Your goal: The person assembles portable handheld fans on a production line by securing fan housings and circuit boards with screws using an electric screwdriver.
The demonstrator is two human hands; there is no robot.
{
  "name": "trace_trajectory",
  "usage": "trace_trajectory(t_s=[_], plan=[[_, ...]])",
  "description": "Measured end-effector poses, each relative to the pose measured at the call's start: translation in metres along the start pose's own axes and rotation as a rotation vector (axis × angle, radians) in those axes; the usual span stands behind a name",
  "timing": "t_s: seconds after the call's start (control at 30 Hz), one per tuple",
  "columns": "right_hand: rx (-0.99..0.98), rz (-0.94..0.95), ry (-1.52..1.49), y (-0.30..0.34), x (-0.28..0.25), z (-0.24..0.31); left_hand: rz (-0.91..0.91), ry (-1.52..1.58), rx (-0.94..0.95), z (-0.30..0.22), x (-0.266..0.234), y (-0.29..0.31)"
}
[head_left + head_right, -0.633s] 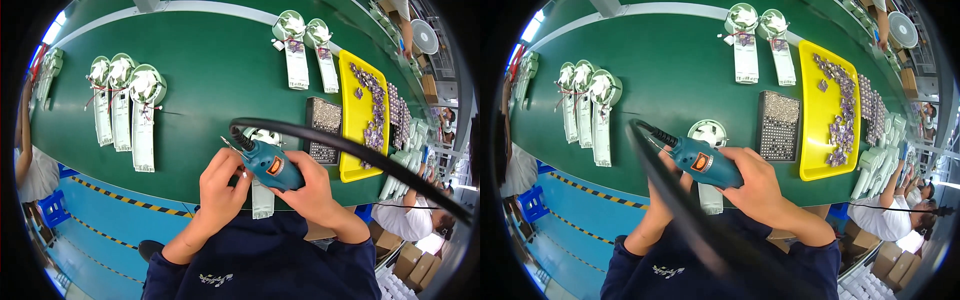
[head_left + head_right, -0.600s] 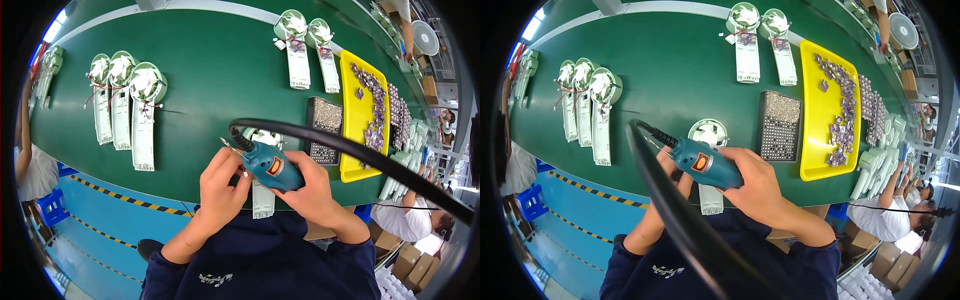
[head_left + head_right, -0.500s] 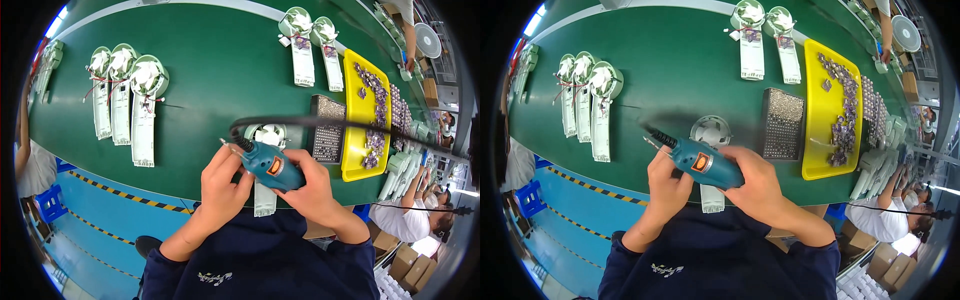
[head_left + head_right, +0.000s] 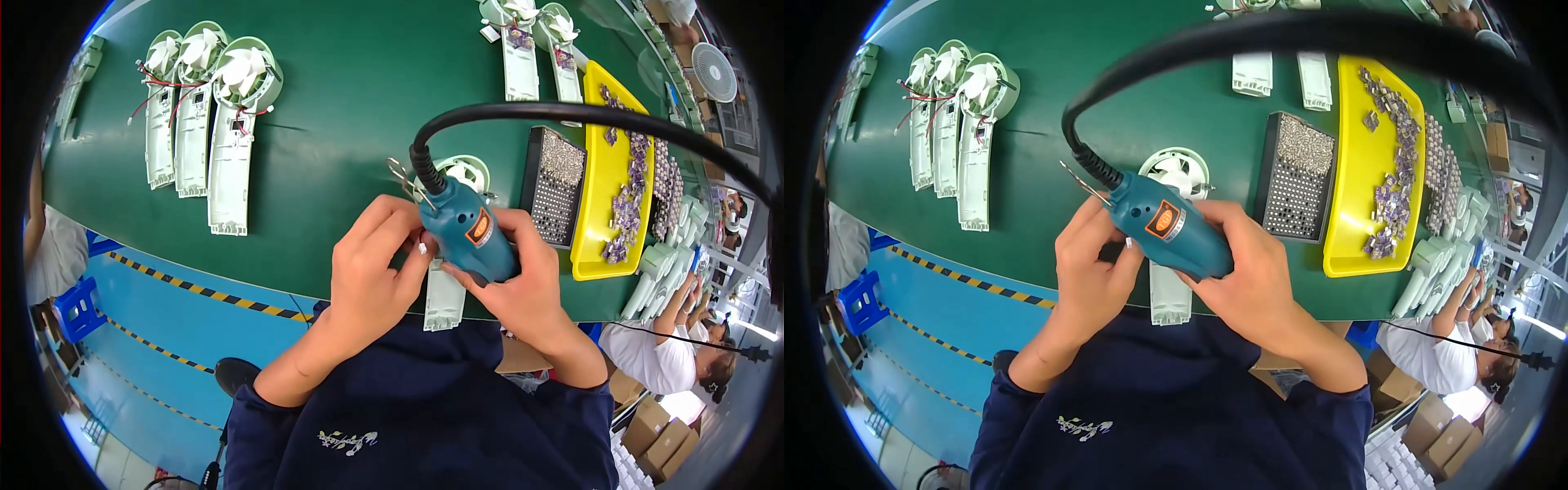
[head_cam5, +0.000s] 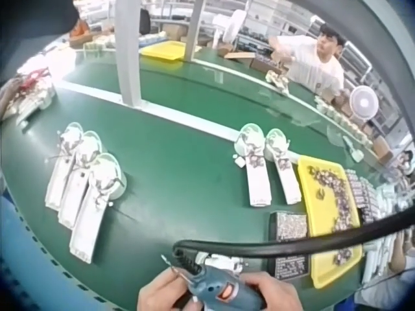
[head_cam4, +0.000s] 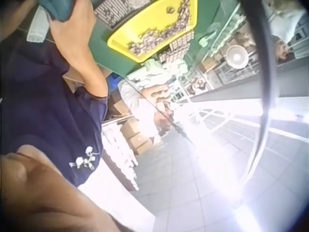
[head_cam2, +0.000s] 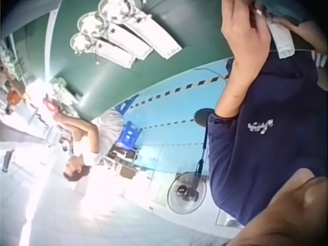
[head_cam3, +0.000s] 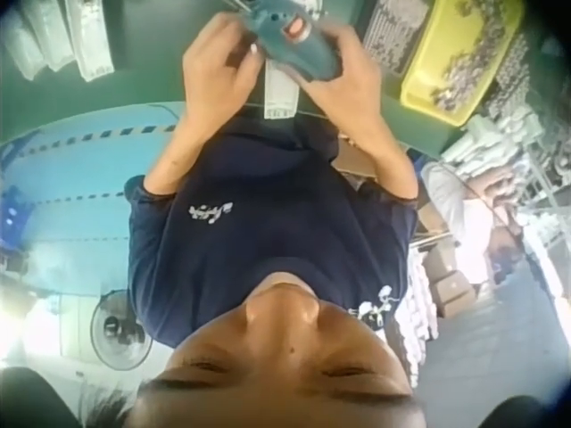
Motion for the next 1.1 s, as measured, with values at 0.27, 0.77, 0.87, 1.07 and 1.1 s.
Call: trace_trajectory(t_s=[0.27, 0.77, 0.87, 1.07, 1.1], plan=[[-0.017, -0.012, -0.006, -0.0014, 0.0018, 0.0004, -0.021, 0.011, -0.016, 0.0043, 0.0021, 0.0022], [-0.059, -0.020, 0.059, -0.0011, 0.0034, 0.0013, -0.026, 0.030, -0.004, 0.0033, 0.0016, 0.0018], [-0.061, -0.033, 0.069, 0.0012, 0.0049, 0.0005, -0.008, 0.011, -0.019, 0.0031, -0.0001, 0.0020], [-0.109, -0.067, 0.102, 0.0032, 0.0047, 0.0029, 0.106, -0.010, -0.061, 0.0086, -0.0027, 0.0037], [-0.133, -0.072, 0.115, 0.0031, 0.0046, 0.0044, 0.082, -0.013, -0.013, 0.0063, -0.0020, 0.0030]])
Point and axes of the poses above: each hand's wrist, its own y-axis away from the middle knuckle, its own x-axis out of the palm, z = x × y, the point moved 5 cm from there along -y, towards the middle knuckle, and after that the axes turned 6 degrees about -z, right-handed, at the moved point
